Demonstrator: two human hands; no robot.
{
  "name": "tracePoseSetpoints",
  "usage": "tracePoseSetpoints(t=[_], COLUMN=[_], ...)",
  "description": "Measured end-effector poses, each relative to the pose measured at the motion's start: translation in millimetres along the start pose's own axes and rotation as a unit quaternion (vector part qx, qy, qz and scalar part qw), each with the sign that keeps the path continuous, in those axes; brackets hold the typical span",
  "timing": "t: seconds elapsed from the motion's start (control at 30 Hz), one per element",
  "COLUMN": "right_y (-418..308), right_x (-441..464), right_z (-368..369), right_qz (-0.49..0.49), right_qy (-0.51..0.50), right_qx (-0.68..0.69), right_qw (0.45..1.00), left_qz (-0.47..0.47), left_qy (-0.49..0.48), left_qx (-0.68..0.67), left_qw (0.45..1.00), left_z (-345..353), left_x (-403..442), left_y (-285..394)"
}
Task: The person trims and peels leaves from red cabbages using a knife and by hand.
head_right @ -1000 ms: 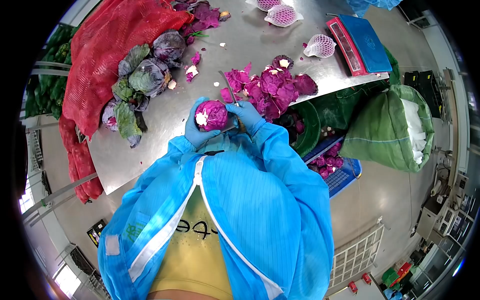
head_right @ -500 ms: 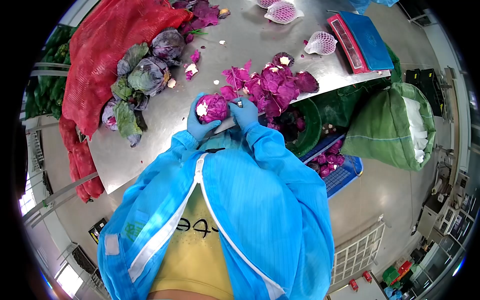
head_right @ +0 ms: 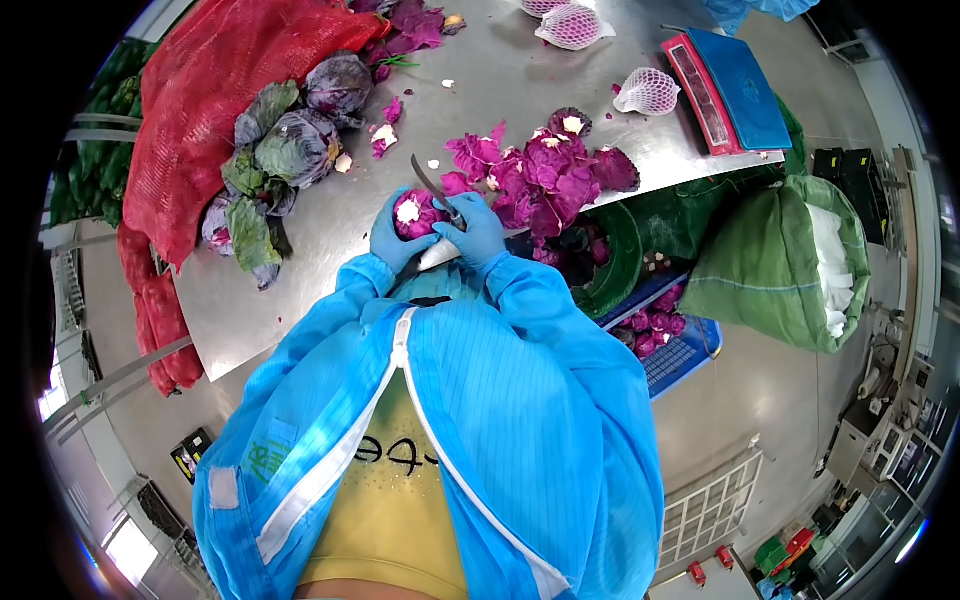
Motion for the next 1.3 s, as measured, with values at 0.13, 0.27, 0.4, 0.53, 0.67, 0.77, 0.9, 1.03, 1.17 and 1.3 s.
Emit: tracePoseSetpoints(t=[0.13,0.27,0.4,0.53,0.67,0.77,0.9,1.03,1.17,1.3], right_y=[0.5,-2.9,1.0,3.8,12.8,8.1,-26.9,-9.1,-17.2,-29.3], right_x=[11.5,21.3,28.1,22.1,9.2,1.2,7.4,27.6,28.8,19.7], right_z=[-0.9,-0.1,2.4,-1.0,-26.1,-56.8,-16.6,2.7,2.1,7.4], right_qz=[-0.011,-0.027,-0.025,-0.015,0.100,0.053,0.009,-0.008,-0.048,-0.144], right_qy=[-0.035,-0.075,-0.095,-0.091,-0.044,0.150,0.037,-0.029,-0.060,-0.028], right_qx=[-0.041,-0.035,-0.023,-0.027,0.114,-0.022,-0.113,-0.141,-0.129,-0.244], right_qw=[0.998,0.996,0.995,0.995,0.987,0.987,0.993,0.990,0.989,0.959], left_qz=[0.012,0.023,-0.013,-0.023,-0.029,-0.032,-0.022,-0.012,-0.023,-0.023], left_qy=[-0.015,-0.026,-0.055,-0.066,-0.027,-0.031,-0.045,-0.050,-0.049,-0.058], left_qx=[-0.023,-0.021,-0.017,0.008,-0.053,-0.008,-0.004,-0.011,0.007,0.011], left_qw=[1.000,0.999,0.998,0.997,0.998,0.999,0.999,0.999,0.999,0.998], left_z=[-0.1,-1.7,1.8,0.2,3.8,2.7,3.8,1.9,0.2,1.6], left_x=[2.7,5.7,8.7,9.3,8.2,7.9,9.3,11.4,12.0,13.6], left_y=[1.2,5.2,3.5,8.8,-7.0,-7.5,-5.5,5.1,11.8,14.3])
Point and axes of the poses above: each hand's wrist, its own x-axis towards the middle knuckle, its own z-axis out of the palm, y = z × x, the point moved 9 cm from there along x, towards the middle knuckle, and after that the axes turned 12 degrees about z, right-handed, at the moved point
